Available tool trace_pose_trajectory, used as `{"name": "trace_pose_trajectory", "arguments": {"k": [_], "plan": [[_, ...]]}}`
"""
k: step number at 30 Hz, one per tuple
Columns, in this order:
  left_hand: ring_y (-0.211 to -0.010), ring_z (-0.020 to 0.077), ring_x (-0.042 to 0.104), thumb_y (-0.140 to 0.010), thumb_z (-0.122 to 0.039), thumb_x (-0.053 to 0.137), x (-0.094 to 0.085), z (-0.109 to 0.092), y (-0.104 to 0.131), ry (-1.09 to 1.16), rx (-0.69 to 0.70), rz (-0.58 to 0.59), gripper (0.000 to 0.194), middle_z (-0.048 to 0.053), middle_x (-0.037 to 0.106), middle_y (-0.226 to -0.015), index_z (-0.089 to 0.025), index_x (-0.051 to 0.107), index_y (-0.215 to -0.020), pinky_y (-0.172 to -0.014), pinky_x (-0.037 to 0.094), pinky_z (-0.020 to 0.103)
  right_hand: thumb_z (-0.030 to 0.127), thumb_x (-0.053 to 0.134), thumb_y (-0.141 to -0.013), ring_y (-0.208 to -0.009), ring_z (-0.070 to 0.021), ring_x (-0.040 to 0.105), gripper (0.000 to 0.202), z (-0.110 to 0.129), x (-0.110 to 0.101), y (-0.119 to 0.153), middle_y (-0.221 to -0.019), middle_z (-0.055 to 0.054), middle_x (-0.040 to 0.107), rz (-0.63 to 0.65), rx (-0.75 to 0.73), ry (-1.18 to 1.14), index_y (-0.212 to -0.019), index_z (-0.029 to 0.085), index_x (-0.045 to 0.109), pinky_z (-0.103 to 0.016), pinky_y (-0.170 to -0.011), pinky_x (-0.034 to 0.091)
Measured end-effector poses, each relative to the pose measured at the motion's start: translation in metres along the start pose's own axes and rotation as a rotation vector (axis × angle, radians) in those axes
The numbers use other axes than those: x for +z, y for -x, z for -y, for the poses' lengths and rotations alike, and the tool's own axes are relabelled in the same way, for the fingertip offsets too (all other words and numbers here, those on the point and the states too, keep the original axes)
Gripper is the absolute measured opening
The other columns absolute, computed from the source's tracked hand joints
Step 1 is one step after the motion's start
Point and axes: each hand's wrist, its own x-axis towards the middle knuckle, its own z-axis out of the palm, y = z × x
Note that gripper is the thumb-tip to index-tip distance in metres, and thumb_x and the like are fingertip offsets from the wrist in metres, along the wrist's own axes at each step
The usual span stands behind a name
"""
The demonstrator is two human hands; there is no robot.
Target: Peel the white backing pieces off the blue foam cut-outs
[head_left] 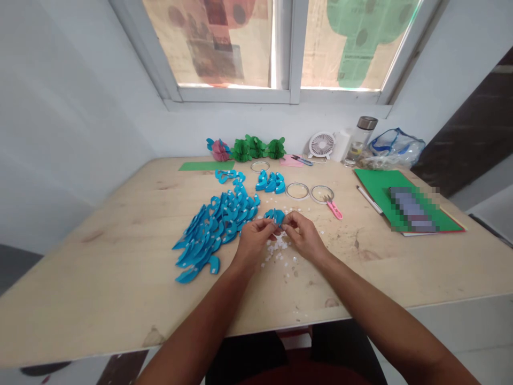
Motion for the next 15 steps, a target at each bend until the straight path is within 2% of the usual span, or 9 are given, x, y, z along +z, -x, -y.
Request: {"name": "trace_pose_trajectory", "arguments": {"k": [9, 15], "plan": [[-0.057, 0.0127, 0.056, -0.061, -0.031, 0.066, -0.0029, 0.0094, -0.0082, 0.078, -0.046, -0.017, 0.017, 0.003, 0.065, -0.061, -0.014, 0.067, -0.061, -0.056, 0.043, 0.024, 0.018, 0.049, -0.077, -0.067, -0.0133, 0.050, 0.004, 0.0032, -0.0038, -0.0015, -0.070, 0.001, 0.053, 0.005, -0.008, -0.011, -0.074, 0.020, 0.051, -0.025, -0.066, 0.040], [-0.056, 0.0124, 0.056, -0.061, -0.030, 0.066, -0.0032, 0.0101, -0.0097, 0.094, -0.039, -0.029, 0.016, 0.004, 0.066, -0.063, -0.014, 0.066, -0.062, -0.054, 0.042, 0.023, 0.023, 0.051, -0.077, -0.065, -0.0130, 0.051, 0.008, -0.0001, -0.0049, -0.0033, -0.068, 0.001, 0.056, -0.066, 0.080, -0.018, -0.071, 0.019, 0.054, -0.025, -0.064, 0.040]]}}
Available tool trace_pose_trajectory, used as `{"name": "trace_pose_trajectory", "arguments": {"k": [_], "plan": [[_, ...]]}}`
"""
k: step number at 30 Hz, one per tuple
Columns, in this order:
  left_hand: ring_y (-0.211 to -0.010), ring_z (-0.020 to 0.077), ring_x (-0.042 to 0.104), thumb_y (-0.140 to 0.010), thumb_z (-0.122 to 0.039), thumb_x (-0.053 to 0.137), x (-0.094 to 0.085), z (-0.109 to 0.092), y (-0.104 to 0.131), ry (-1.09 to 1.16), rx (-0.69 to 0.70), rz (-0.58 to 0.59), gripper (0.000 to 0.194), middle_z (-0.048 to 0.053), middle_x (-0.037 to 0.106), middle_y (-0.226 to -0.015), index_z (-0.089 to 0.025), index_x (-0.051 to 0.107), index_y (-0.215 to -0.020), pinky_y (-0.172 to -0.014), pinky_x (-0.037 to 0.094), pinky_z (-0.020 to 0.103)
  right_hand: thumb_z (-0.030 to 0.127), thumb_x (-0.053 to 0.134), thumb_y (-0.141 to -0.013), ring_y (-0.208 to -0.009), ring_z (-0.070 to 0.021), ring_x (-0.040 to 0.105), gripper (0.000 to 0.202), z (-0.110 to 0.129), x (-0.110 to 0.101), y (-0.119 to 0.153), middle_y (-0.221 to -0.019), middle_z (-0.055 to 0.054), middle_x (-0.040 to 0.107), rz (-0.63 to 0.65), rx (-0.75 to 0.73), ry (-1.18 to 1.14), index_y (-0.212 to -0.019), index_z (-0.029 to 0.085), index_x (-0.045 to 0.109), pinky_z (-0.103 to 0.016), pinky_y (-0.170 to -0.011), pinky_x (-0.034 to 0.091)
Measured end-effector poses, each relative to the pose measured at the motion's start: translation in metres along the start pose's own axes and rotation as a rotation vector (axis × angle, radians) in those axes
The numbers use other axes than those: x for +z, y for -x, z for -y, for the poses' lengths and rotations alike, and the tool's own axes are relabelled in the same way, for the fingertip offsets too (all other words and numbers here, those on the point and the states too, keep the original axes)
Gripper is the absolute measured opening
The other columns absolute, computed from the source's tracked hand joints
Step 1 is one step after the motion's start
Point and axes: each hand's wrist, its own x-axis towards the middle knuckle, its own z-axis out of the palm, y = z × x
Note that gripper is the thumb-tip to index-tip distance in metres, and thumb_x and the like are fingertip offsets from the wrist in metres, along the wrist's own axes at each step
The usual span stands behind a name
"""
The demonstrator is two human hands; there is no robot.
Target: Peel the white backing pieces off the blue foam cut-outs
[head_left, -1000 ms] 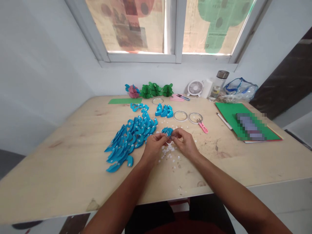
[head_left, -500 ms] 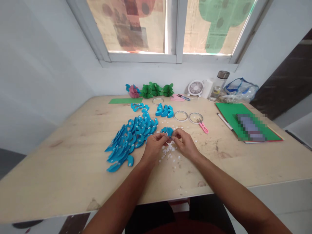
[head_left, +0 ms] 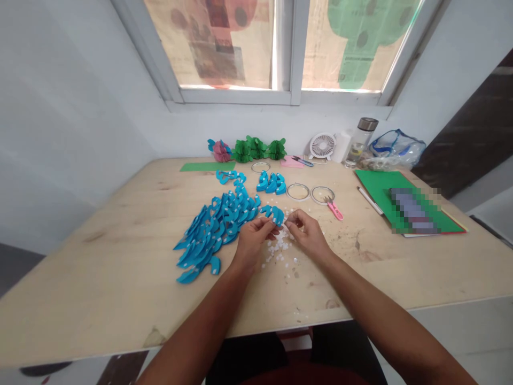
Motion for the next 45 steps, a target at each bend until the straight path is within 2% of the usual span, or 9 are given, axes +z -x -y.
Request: {"name": "trace_pose_trajectory", "arguments": {"k": [3, 7, 15, 23, 29, 34, 40, 45], "plan": [[-0.056, 0.0124, 0.056, -0.062, -0.030, 0.066, 0.000, 0.000, 0.000, 0.006, 0.001, 0.011, 0.016, 0.004, 0.066, -0.063, -0.015, 0.065, -0.061, -0.054, 0.042, 0.023, 0.025, 0.053, -0.075, -0.063, -0.0129, 0.051, 0.011, -0.003, 0.001, 0.000, -0.066, 0.001, 0.057, -0.027, 0.044, 0.018, -0.067, 0.018, 0.055, -0.025, -0.063, 0.041], [-0.057, 0.0123, 0.056, -0.062, -0.030, 0.066, 0.000, 0.000, 0.000, 0.014, -0.012, 0.027, 0.015, 0.003, 0.066, -0.063, -0.015, 0.065, -0.061, -0.054, 0.042, 0.023, 0.019, 0.055, -0.070, -0.062, -0.0120, 0.051, 0.003, -0.001, 0.002, 0.000, -0.066, 0.001, 0.057, -0.022, 0.061, -0.009, -0.067, 0.018, 0.055, -0.024, -0.062, 0.040], [-0.061, 0.0113, 0.054, -0.062, -0.028, 0.067, 0.002, -0.001, 0.002, 0.006, -0.007, -0.005, 0.016, 0.002, 0.064, -0.063, -0.013, 0.067, -0.067, -0.055, 0.041, 0.021, 0.022, 0.052, -0.073, -0.059, -0.0110, 0.049, 0.008, 0.006, 0.002, 0.001, -0.063, 0.002, 0.056, -0.002, 0.065, -0.043, -0.069, 0.017, 0.058, -0.023, -0.059, 0.038], [-0.059, 0.0116, 0.054, -0.063, -0.029, 0.066, 0.006, -0.001, 0.005, -0.078, 0.034, 0.021, 0.017, 0.001, 0.062, -0.061, -0.014, 0.068, -0.068, -0.055, 0.042, 0.022, 0.022, 0.055, -0.068, -0.052, -0.0088, 0.041, 0.014, -0.001, 0.008, 0.001, -0.054, 0.005, 0.045, -0.007, 0.120, -0.015, -0.058, 0.018, 0.048, -0.021, -0.051, 0.034], [-0.054, 0.0107, 0.051, -0.065, -0.028, 0.062, 0.008, -0.006, 0.009, -0.130, 0.057, 0.027, 0.015, 0.000, 0.061, -0.056, -0.014, 0.067, -0.062, -0.056, 0.041, 0.022, 0.021, 0.053, -0.067, -0.052, -0.0090, 0.042, 0.011, -0.001, 0.008, 0.002, -0.054, 0.005, 0.045, -0.006, 0.101, 0.017, -0.058, 0.018, 0.047, -0.020, -0.051, 0.034], [-0.058, 0.0124, 0.054, -0.063, -0.031, 0.064, 0.006, -0.001, 0.004, -0.114, 0.032, 0.035, 0.018, 0.001, 0.063, -0.059, -0.014, 0.068, -0.063, -0.056, 0.041, 0.023, 0.018, 0.051, -0.067, -0.053, -0.0094, 0.043, 0.010, 0.000, 0.008, 0.002, -0.054, 0.005, 0.046, -0.007, 0.085, 0.034, -0.057, 0.018, 0.047, -0.020, -0.052, 0.034], [-0.059, 0.0126, 0.054, -0.060, -0.034, 0.068, 0.005, 0.005, 0.001, -0.022, -0.026, 0.040, 0.021, 0.003, 0.062, -0.060, -0.013, 0.068, -0.064, -0.057, 0.041, 0.023, 0.025, 0.053, -0.069, -0.055, -0.0101, 0.045, 0.011, 0.002, 0.009, 0.003, -0.057, 0.004, 0.050, 0.002, 0.082, 0.050, -0.061, 0.018, 0.051, -0.021, -0.054, 0.035], [-0.058, 0.0123, 0.053, -0.061, -0.033, 0.068, 0.006, 0.002, 0.002, -0.061, -0.017, 0.051, 0.021, 0.002, 0.061, -0.058, -0.013, 0.068, -0.064, -0.057, 0.040, 0.023, 0.029, 0.055, -0.069, -0.054, -0.0098, 0.044, 0.016, 0.001, 0.011, 0.004, -0.056, 0.004, 0.048, -0.014, 0.092, 0.069, -0.060, 0.018, 0.049, -0.021, -0.053, 0.034]]}}
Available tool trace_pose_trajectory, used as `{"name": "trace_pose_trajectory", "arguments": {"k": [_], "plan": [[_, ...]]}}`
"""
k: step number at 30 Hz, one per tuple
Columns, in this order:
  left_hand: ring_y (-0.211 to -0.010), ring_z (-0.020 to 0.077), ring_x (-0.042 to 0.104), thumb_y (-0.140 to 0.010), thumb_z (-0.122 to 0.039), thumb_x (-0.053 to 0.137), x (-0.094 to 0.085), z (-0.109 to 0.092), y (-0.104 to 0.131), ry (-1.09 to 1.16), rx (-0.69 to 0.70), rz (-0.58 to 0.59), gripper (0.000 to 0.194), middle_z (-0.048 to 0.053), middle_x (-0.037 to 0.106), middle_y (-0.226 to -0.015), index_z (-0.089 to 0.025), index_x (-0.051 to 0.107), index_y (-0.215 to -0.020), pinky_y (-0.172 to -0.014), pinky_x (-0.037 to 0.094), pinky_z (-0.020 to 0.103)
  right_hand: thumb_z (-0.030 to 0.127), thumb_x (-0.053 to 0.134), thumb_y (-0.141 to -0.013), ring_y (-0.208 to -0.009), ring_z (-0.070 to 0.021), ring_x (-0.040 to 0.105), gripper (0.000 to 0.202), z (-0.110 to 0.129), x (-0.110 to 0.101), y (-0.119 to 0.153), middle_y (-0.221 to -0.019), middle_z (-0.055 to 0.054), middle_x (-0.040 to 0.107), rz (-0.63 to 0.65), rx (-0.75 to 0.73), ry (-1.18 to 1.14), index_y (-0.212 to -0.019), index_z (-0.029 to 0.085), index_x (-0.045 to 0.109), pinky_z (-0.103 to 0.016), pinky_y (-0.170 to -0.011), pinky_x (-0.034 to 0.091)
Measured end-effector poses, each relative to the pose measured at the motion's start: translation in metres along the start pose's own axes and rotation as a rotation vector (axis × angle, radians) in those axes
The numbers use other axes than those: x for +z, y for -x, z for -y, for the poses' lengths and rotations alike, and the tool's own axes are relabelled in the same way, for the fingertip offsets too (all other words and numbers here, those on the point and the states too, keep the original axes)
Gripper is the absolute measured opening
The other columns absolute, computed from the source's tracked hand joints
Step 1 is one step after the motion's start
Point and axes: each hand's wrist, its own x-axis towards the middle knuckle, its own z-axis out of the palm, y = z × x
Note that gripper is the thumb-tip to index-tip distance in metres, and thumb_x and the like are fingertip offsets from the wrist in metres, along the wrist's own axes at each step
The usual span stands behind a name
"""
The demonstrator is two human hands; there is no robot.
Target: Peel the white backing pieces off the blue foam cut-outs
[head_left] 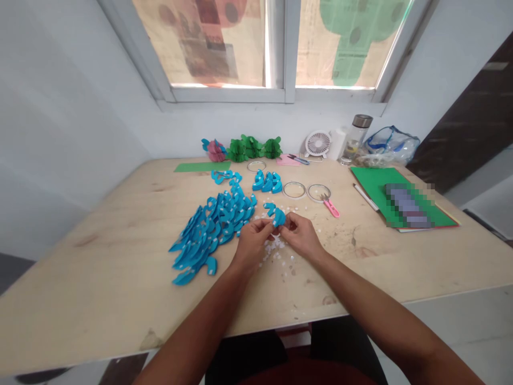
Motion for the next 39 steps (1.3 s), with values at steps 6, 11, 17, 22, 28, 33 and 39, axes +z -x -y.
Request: {"name": "trace_pose_trajectory", "arguments": {"k": [6, 11, 17, 22, 28, 33, 39], "plan": [[-0.056, 0.0116, 0.052, -0.061, -0.032, 0.067, 0.0015, -0.0018, 0.0020, -0.048, 0.027, -0.002, 0.019, 0.002, 0.063, -0.059, -0.014, 0.068, -0.064, -0.057, 0.040, 0.023, 0.025, 0.054, -0.065, -0.052, -0.0094, 0.041, 0.015, -0.0008, 0.0030, -0.0003, -0.053, 0.005, 0.044, -0.020, 0.032, 0.002, -0.056, 0.019, 0.044, -0.021, -0.052, 0.032], [-0.057, 0.0121, 0.052, -0.062, -0.032, 0.066, 0.0010, -0.0025, 0.0021, -0.074, 0.045, 0.008, 0.019, 0.002, 0.063, -0.058, -0.014, 0.068, -0.064, -0.058, 0.040, 0.023, 0.021, 0.053, -0.063, -0.053, -0.0095, 0.041, 0.010, -0.0008, 0.0034, -0.0002, -0.054, 0.005, 0.045, -0.027, 0.031, 0.007, -0.057, 0.018, 0.045, -0.021, -0.053, 0.033], [-0.058, 0.0129, 0.054, -0.063, -0.034, 0.066, 0.0000, 0.0003, -0.0005, -0.032, 0.025, 0.009, 0.021, 0.002, 0.064, -0.060, -0.014, 0.068, -0.062, -0.059, 0.042, 0.024, 0.017, 0.050, -0.064, -0.055, -0.0102, 0.044, 0.004, -0.0004, 0.0002, -0.0001, -0.057, 0.004, 0.050, -0.021, 0.003, -0.017, -0.061, 0.018, 0.050, -0.021, -0.054, 0.035], [-0.058, 0.0125, 0.054, -0.062, -0.035, 0.066, 0.0000, 0.0004, -0.0004, -0.020, 0.023, -0.011, 0.021, 0.002, 0.065, -0.061, -0.014, 0.068, -0.064, -0.058, 0.042, 0.024, 0.015, 0.049, -0.067, -0.059, -0.0110, 0.047, 0.006, 0.0044, -0.0035, -0.0001, -0.061, 0.003, 0.055, 0.032, 0.006, -0.069, -0.064, 0.018, 0.053, -0.022, -0.057, 0.037], [-0.058, 0.0125, 0.055, -0.061, -0.032, 0.066, 0.0004, -0.0028, 0.0013, 0.005, 0.006, -0.019, 0.018, 0.003, 0.064, -0.060, -0.014, 0.067, -0.063, -0.056, 0.041, 0.023, 0.021, 0.049, -0.072, -0.057, -0.0109, 0.048, 0.009, 0.0014, -0.0036, -0.0022, -0.060, 0.002, 0.054, 0.020, 0.034, -0.203, -0.064, 0.017, 0.053, -0.022, -0.056, 0.037], [-0.062, 0.0132, 0.057, -0.059, -0.029, 0.067, -0.0008, -0.0002, -0.0012, 0.104, -0.043, 0.016, 0.019, 0.005, 0.066, -0.066, -0.013, 0.068, -0.069, -0.056, 0.042, 0.023, 0.024, 0.050, -0.072, -0.055, -0.0104, 0.048, 0.010, -0.0016, -0.0033, -0.0037, -0.061, 0.003, 0.053, 0.009, 0.079, -0.346, -0.066, 0.017, 0.052, -0.021, -0.053, 0.036], [-0.060, 0.0134, 0.058, -0.059, -0.026, 0.065, -0.0011, -0.0031, 0.0015, 0.040, -0.043, 0.005, 0.012, 0.004, 0.065, -0.062, -0.014, 0.066, -0.062, -0.057, 0.042, 0.024, 0.026, 0.050, -0.072, -0.053, -0.0098, 0.044, 0.011, -0.0035, -0.0028, -0.0051, -0.058, 0.003, 0.049, -0.003, 0.099, -0.337, -0.066, 0.017, 0.052, -0.021, -0.051, 0.035]]}}
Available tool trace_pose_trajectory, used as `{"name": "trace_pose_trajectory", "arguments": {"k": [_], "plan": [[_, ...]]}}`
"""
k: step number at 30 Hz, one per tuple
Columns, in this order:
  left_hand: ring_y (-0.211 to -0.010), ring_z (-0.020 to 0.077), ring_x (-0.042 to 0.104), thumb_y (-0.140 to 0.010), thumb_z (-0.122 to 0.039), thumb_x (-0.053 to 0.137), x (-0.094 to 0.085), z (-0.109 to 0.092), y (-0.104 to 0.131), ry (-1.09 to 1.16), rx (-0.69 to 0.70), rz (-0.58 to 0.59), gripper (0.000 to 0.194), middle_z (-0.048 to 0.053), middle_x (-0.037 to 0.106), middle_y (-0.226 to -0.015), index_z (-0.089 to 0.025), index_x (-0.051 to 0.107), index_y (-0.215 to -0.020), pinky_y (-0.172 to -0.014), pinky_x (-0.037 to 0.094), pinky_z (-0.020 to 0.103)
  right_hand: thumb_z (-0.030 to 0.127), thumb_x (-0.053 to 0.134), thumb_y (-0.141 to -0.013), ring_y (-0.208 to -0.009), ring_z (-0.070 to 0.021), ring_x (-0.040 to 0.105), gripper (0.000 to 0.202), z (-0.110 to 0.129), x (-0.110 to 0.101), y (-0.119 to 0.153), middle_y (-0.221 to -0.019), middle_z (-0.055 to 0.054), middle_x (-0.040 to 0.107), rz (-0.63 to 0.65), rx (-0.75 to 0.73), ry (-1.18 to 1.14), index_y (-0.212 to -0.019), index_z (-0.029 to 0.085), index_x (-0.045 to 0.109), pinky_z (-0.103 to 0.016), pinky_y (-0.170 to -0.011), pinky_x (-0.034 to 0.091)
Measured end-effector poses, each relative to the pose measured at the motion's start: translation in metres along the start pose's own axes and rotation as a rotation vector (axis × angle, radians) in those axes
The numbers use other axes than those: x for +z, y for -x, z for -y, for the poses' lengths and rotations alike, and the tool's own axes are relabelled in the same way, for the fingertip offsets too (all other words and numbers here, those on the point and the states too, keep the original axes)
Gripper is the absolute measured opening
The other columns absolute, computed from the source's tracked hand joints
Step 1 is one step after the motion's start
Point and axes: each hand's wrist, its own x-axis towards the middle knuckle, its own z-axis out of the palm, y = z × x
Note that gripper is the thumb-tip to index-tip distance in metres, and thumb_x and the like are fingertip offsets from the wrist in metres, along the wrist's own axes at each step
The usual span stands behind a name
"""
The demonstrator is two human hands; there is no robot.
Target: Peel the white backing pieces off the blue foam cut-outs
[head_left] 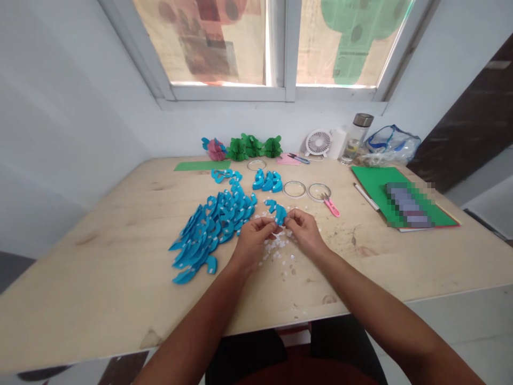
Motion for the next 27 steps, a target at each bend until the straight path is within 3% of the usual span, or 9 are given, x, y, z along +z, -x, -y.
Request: {"name": "trace_pose_trajectory", "arguments": {"k": [7, 13, 27], "plan": [[-0.063, 0.0165, 0.060, -0.059, -0.029, 0.065, 0.000, -0.003, 0.001, -0.071, 0.050, -0.030, 0.014, 0.003, 0.065, -0.062, -0.015, 0.066, -0.063, -0.059, 0.043, 0.026, 0.025, 0.056, -0.069, -0.056, -0.0108, 0.045, 0.008, 0.011, 0.000, 0.005, -0.062, 0.003, 0.051, -0.139, -0.099, 0.218, -0.068, 0.018, 0.052, -0.023, -0.056, 0.038], [-0.061, 0.0143, 0.058, -0.060, -0.027, 0.065, 0.000, -0.003, 0.003, -0.098, 0.080, -0.041, 0.013, 0.002, 0.065, -0.062, -0.015, 0.066, -0.062, -0.061, 0.043, 0.025, 0.017, 0.051, -0.073, -0.067, -0.0134, 0.052, 0.009, 0.013, -0.001, 0.007, -0.072, -0.002, 0.059, -0.077, -0.265, 0.323, -0.070, 0.019, 0.059, -0.025, -0.065, 0.041], [-0.062, 0.0146, 0.056, -0.063, -0.024, 0.063, -0.001, -0.004, 0.002, -0.231, 0.205, -0.032, 0.011, 0.002, 0.066, -0.065, -0.016, 0.069, -0.064, -0.062, 0.043, 0.025, 0.018, 0.055, -0.072, -0.069, -0.0162, 0.059, 0.012, 0.009, 0.002, 0.007, -0.074, -0.004, 0.067, -0.045, -0.173, 0.258, -0.073, 0.019, 0.067, -0.027, -0.066, 0.045]]}}
